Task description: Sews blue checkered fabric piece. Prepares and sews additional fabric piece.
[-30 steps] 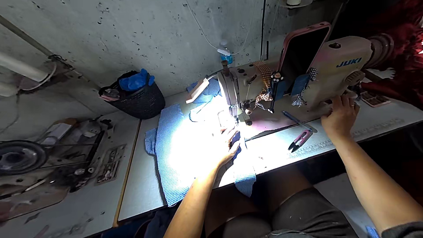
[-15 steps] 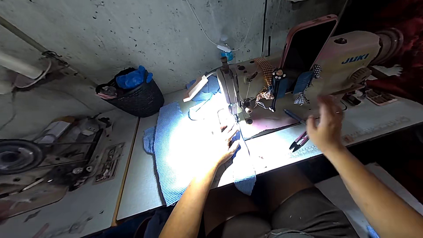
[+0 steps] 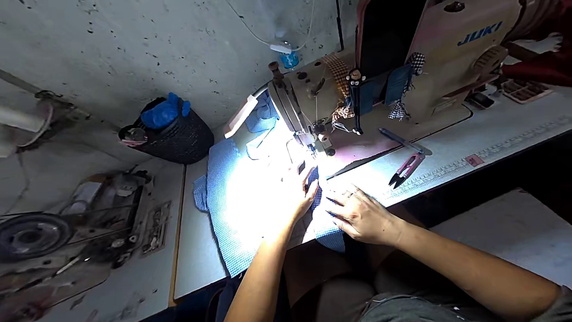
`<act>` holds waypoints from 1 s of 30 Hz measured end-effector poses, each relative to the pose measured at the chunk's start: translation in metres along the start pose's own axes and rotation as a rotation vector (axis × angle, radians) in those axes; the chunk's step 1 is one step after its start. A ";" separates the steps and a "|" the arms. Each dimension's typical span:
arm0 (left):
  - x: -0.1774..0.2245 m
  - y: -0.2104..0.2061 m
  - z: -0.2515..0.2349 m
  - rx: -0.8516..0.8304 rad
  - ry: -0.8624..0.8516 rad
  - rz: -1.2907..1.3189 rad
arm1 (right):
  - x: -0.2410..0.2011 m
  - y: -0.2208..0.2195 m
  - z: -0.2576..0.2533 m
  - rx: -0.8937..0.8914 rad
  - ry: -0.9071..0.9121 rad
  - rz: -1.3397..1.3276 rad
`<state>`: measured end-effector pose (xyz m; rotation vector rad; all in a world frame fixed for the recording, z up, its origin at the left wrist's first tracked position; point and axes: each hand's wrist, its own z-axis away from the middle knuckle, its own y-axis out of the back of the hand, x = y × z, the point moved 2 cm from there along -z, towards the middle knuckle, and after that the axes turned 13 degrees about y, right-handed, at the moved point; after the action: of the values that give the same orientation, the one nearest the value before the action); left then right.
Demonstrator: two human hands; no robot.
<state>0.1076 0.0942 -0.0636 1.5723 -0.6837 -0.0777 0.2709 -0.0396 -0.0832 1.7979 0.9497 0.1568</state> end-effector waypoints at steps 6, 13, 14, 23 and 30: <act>0.037 0.002 0.040 0.060 0.382 0.242 | -0.025 0.000 0.021 0.073 0.062 -0.132; 0.041 0.020 0.051 -0.023 0.689 0.954 | -0.043 0.007 0.060 0.596 -0.117 -0.513; 0.041 0.021 0.051 -0.056 0.757 1.060 | -0.043 0.007 0.062 0.612 -0.213 -0.571; 0.057 0.024 0.094 -0.121 0.802 1.267 | -0.041 -0.002 0.059 0.443 -0.500 -0.862; 0.053 0.004 0.171 -0.234 0.747 1.335 | -0.041 -0.001 0.067 0.438 -0.482 -0.885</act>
<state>0.0740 -0.0814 -0.0657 0.5801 -0.9250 1.2914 0.2766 -0.1159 -0.1005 1.5060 1.3809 -1.0557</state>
